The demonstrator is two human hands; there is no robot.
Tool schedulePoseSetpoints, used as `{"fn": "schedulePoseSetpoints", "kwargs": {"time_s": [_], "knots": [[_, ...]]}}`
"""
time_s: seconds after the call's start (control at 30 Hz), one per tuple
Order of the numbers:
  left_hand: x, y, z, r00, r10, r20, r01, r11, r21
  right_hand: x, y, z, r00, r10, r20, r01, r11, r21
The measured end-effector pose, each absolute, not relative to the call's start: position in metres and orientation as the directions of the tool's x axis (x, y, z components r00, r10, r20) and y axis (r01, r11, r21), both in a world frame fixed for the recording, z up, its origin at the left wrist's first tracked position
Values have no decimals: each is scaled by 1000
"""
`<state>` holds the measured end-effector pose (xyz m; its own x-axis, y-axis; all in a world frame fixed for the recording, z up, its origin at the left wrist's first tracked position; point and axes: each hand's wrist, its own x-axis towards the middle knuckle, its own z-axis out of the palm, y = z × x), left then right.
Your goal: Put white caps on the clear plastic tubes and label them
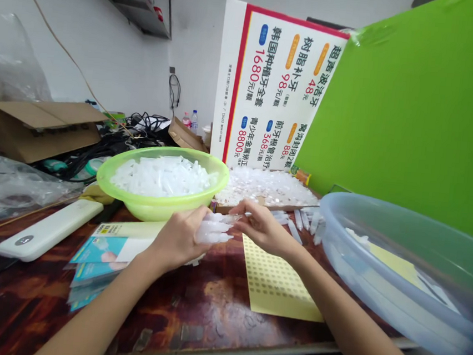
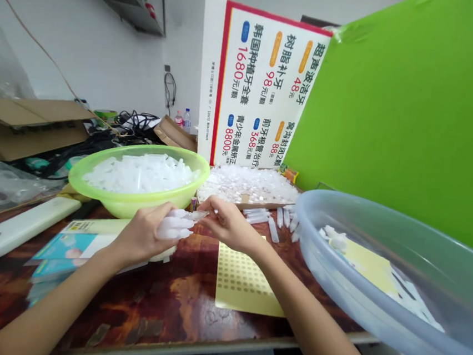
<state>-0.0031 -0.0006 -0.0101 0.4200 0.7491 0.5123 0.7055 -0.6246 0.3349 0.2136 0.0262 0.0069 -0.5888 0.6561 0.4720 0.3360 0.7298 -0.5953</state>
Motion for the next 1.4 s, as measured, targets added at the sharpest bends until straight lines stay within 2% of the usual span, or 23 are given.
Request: {"fn": "schedulePoseSetpoints", "kwargs": {"time_s": [0.13,0.2,0.3,0.37,0.63,0.7,0.8,0.93,1.0,1.17,1.4], "knots": [[0,-3,-6,449,733,511,726,-633,269,210,30,3,-589,642,490,464,766,-446],[-2,-2,-4,441,737,512,730,-626,273,211,32,2,-571,657,491,459,752,-473],[-7,0,0,396,758,519,730,-602,323,214,31,3,-539,650,536,363,753,-549],[-10,0,1,378,762,525,727,-596,341,216,29,4,-536,622,571,323,776,-542],[-14,-4,8,466,709,530,709,-657,255,213,28,4,-612,509,606,401,859,-318],[-14,-3,7,477,698,534,713,-662,229,213,28,4,-617,520,591,440,850,-289],[-14,-1,6,492,688,534,710,-672,211,214,27,7,-583,582,568,492,808,-324],[-15,-5,8,451,682,576,694,-674,254,214,18,12,-580,588,564,360,806,-470],[-16,-9,10,419,691,589,692,-663,286,212,13,12,-591,569,572,327,817,-474],[-14,-13,12,469,693,548,666,-685,296,208,12,7,-560,502,659,413,859,-303],[-14,-18,11,462,733,499,665,-659,352,213,12,8,-613,484,624,540,834,-116]]}}
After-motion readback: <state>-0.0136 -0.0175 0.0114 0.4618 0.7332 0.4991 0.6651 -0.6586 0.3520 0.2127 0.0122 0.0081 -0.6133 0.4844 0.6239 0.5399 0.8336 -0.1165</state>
